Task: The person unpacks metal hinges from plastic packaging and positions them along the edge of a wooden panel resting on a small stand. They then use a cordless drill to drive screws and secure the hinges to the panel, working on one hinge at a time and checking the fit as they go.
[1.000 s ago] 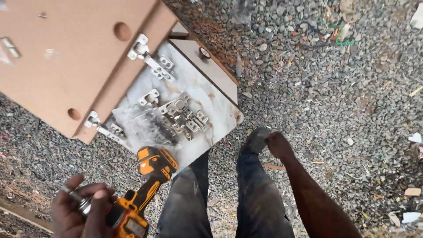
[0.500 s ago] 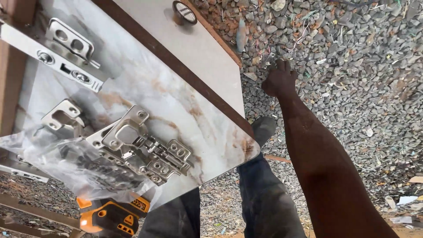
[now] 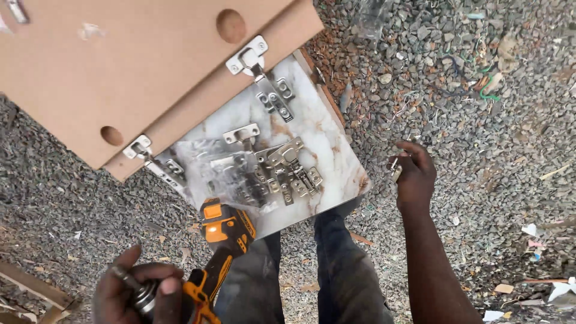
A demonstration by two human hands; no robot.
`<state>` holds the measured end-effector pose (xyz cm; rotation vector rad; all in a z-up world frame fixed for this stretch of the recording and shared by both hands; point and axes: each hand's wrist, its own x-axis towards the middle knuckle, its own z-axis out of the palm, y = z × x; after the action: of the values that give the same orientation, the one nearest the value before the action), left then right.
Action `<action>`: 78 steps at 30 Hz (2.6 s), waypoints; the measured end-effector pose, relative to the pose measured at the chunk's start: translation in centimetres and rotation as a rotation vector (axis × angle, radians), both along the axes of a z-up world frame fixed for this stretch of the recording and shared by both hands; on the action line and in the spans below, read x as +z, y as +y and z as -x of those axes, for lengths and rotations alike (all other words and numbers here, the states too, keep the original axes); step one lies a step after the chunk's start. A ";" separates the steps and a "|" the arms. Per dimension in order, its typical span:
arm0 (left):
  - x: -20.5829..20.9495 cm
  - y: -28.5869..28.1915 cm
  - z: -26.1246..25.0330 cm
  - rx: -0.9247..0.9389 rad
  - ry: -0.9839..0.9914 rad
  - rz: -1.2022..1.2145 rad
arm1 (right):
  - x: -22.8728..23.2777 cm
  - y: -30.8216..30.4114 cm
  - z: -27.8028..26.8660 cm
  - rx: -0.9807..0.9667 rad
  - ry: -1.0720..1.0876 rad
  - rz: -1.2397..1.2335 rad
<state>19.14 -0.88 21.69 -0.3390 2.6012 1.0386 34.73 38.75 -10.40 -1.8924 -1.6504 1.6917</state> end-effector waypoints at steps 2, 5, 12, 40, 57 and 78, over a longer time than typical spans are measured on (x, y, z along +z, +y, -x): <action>1.1 7.3 2.9 0.025 0.000 -0.011 | 5.1 -0.7 1.0 -0.009 -0.005 -0.031; 3.3 10.7 3.6 0.176 -0.034 -0.011 | 11.4 -2.7 3.7 0.165 0.082 -0.360; 2.4 9.3 2.5 -0.021 0.010 -0.181 | 16.2 -10.6 9.7 0.806 -0.006 -0.452; -1.0 3.9 7.0 0.588 -0.687 -0.930 | 24.8 -20.2 29.8 0.869 -0.150 0.175; -1.8 4.6 10.6 0.286 -0.792 -0.925 | 19.5 -21.8 31.8 0.788 -0.140 0.060; -7.5 -0.8 11.7 0.860 -0.547 -0.756 | 21.1 -22.7 31.8 0.909 -0.071 -0.141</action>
<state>7.46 -1.73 14.16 -1.3504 1.4014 1.7576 2.90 16.07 10.68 -1.1855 -2.8301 1.6473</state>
